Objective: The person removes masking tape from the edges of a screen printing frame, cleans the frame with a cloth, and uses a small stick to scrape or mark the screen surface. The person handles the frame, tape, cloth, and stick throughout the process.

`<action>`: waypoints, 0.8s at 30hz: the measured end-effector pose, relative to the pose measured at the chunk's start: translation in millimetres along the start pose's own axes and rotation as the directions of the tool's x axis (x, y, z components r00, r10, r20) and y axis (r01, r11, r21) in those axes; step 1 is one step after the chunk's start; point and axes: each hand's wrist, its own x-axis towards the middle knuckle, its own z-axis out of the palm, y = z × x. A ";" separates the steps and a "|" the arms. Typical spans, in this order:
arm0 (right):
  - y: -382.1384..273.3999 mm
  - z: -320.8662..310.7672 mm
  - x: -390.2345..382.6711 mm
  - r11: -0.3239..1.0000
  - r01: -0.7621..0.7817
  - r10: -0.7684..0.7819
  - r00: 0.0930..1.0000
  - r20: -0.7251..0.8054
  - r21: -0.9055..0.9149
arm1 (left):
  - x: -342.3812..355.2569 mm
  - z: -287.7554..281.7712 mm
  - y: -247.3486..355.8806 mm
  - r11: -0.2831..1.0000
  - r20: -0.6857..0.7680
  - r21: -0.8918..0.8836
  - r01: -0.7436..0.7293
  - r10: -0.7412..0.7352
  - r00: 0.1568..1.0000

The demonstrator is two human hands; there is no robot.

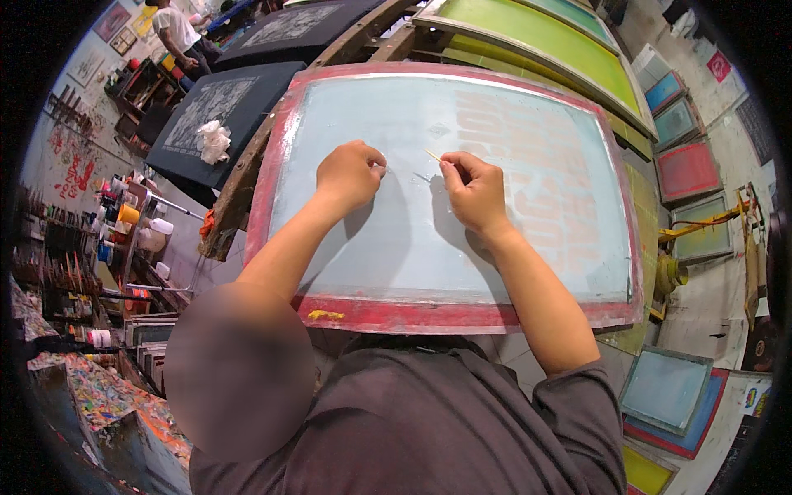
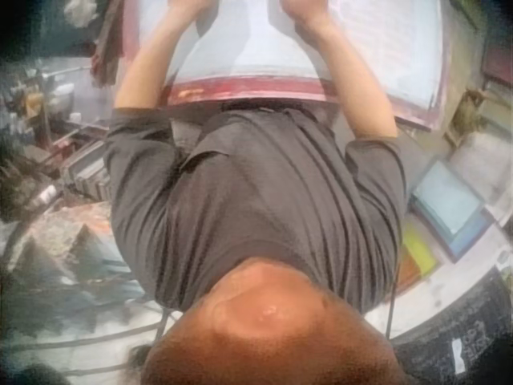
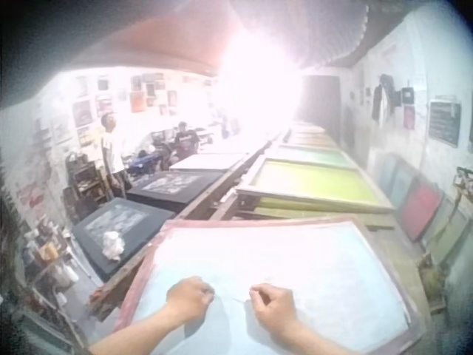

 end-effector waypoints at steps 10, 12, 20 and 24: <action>-2.5 -1.9 0.0 0.999 -0.019 0.019 1.000 0.005 0.039 | -6.0 7.8 10.8 0.995 -0.074 0.071 0.068 -0.063 0.995; -3.2 -3.6 0.9 0.999 -0.033 0.033 0.999 0.016 0.042 | -8.9 9.8 16.7 0.992 -0.109 0.092 0.086 -0.075 0.991; 0.7 -4.1 1.1 0.999 0.013 -0.014 1.000 0.008 0.045 | -10.9 20.5 33.8 0.963 -0.192 0.134 0.234 -0.206 0.959; 0.9 -2.5 0.3 0.998 0.011 -0.012 1.000 0.003 0.059 | -8.3 32.3 34.8 0.911 -0.234 0.342 0.232 -0.156 0.959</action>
